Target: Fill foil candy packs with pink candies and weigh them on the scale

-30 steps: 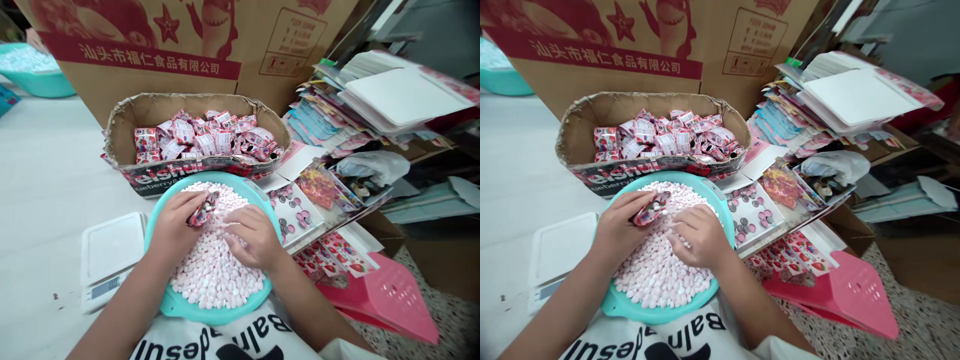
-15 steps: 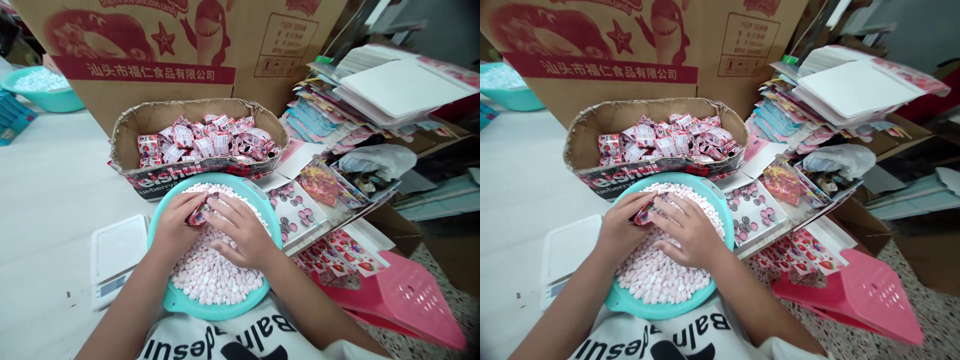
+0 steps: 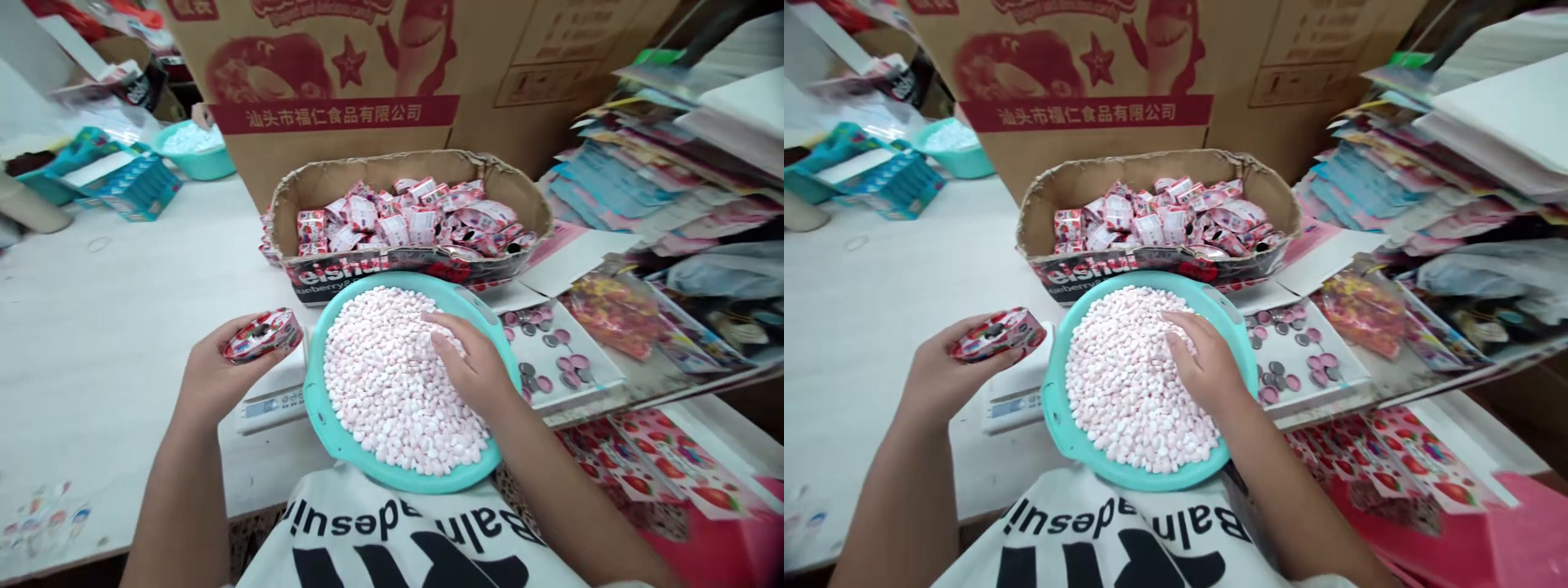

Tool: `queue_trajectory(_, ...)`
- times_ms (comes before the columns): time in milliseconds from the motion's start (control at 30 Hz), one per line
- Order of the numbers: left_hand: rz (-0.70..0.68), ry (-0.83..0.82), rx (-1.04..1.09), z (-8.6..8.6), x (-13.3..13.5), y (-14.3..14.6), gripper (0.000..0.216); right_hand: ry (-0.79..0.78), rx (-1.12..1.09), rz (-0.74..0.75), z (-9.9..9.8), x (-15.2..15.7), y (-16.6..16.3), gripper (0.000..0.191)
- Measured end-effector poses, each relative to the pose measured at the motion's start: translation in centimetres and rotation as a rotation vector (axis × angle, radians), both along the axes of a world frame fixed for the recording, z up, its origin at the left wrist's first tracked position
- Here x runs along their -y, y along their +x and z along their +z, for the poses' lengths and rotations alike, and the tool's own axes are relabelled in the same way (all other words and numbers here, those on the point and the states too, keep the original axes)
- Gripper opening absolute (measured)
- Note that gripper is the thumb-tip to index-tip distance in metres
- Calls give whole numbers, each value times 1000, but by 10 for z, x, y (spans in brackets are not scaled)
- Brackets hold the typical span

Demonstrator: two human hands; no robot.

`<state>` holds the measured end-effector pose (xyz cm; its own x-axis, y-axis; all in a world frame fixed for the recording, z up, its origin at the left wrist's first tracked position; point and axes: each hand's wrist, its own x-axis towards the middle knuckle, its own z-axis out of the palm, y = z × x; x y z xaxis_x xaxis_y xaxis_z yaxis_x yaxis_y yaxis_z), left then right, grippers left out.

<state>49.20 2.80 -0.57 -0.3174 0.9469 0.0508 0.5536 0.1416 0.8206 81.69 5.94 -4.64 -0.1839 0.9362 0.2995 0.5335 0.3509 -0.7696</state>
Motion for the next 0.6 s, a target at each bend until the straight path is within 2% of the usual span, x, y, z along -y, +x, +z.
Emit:
queue_trajectory(100, 20, -113, 57, -35, 9, -34, 58, -195, 113, 112, -5, -4, -4, 39)
queue_trajectory(167, 6, -154, 107, -55, 13, -45, 60, -252, 132, 161, -8, -4, -6, 40)
queue_trajectory(233, -28, -168, 106, -65, 14, -51, 64, -245, 130, 190, -9, -4, -6, 40)
queue_trajectory(300, -76, -165, 52, -64, 14, -59, 71, -230, 147, 216, -7, -3, -7, 42)
queue_trajectory(367, -121, -129, -17, -51, 13, -71, 81, -239, 195, 247, -4, -2, -7, 48)
queue_trajectory(433, -145, -19, -53, -28, 8, -81, 83, -256, 258, 283, 0, -1, -6, 55)
queue_trajectory(533, -173, 187, -163, 18, -15, -78, 65, -274, 337, 333, 5, 2, -3, 67)
queue_trajectory(600, -276, 211, -320, 45, -45, -56, 52, -295, 382, 348, 5, 5, -1, 73)
